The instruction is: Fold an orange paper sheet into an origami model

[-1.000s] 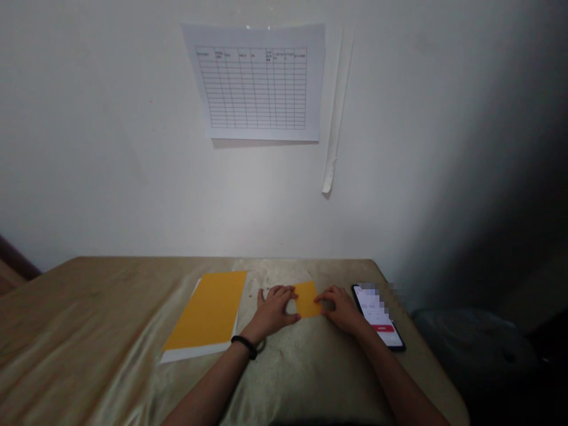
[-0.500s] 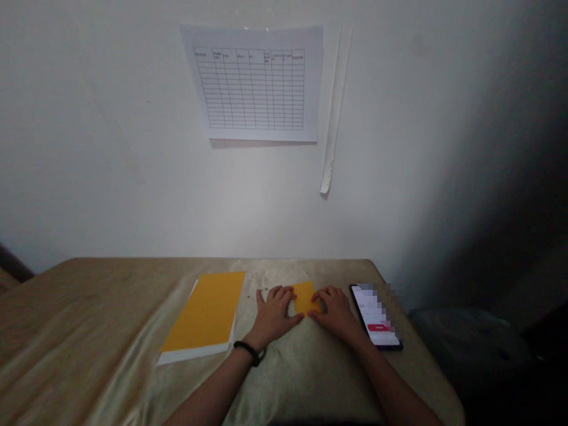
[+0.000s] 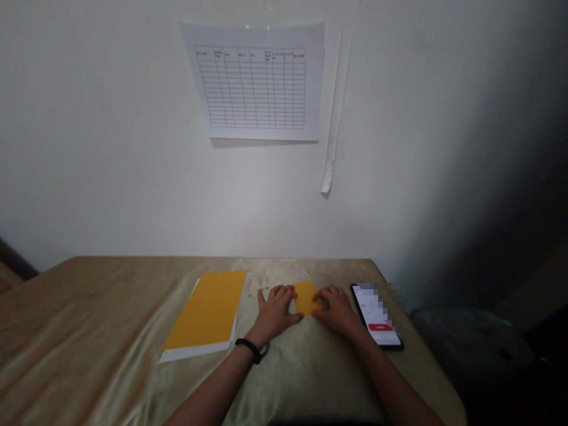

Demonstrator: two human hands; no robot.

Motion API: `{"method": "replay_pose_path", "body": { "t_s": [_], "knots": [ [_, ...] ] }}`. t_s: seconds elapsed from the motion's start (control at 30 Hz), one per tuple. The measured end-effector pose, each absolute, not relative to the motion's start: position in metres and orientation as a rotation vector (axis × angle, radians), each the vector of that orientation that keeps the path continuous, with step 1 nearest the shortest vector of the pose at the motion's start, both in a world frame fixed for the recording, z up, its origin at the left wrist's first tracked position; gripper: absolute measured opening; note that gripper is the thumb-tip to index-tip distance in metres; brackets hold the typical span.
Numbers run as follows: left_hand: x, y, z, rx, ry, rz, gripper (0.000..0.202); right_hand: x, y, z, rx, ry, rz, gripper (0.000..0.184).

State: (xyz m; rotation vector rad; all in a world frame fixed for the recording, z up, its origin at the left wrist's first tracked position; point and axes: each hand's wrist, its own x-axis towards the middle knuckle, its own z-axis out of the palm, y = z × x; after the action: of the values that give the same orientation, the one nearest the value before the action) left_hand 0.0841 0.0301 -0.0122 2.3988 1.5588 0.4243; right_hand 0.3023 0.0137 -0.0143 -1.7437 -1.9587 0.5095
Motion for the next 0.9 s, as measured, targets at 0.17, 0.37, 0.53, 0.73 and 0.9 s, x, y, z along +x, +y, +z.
{"method": "replay_pose_path", "body": {
  "t_s": [0.17, 0.37, 0.53, 0.73, 0.9],
  "knots": [
    [0.076, 0.033, -0.010, 2.362, 1.503, 0.349, 0.047, 0.318, 0.017, -0.017, -1.638, -1.965, 0.622, 0.033],
    [0.074, 0.034, -0.010, 2.358, 1.486, 0.349, 0.046, 0.325, 0.018, -0.016, -1.600, -1.993, 0.681, 0.038],
    [0.076, 0.030, -0.006, 2.410, 1.478, 0.356, 0.046, 0.322, 0.014, -0.013, -1.608, -2.024, 0.628, 0.043],
    [0.083, 0.025, -0.009, 2.501, 1.517, 0.475, 0.049, 0.310, 0.010, -0.013, -1.656, -2.001, 0.508, 0.030],
    [0.087, 0.026, -0.014, 2.573, 1.536, 0.564, 0.049, 0.299, 0.009, -0.016, -1.714, -1.978, 0.378, 0.035]
  ]
}}
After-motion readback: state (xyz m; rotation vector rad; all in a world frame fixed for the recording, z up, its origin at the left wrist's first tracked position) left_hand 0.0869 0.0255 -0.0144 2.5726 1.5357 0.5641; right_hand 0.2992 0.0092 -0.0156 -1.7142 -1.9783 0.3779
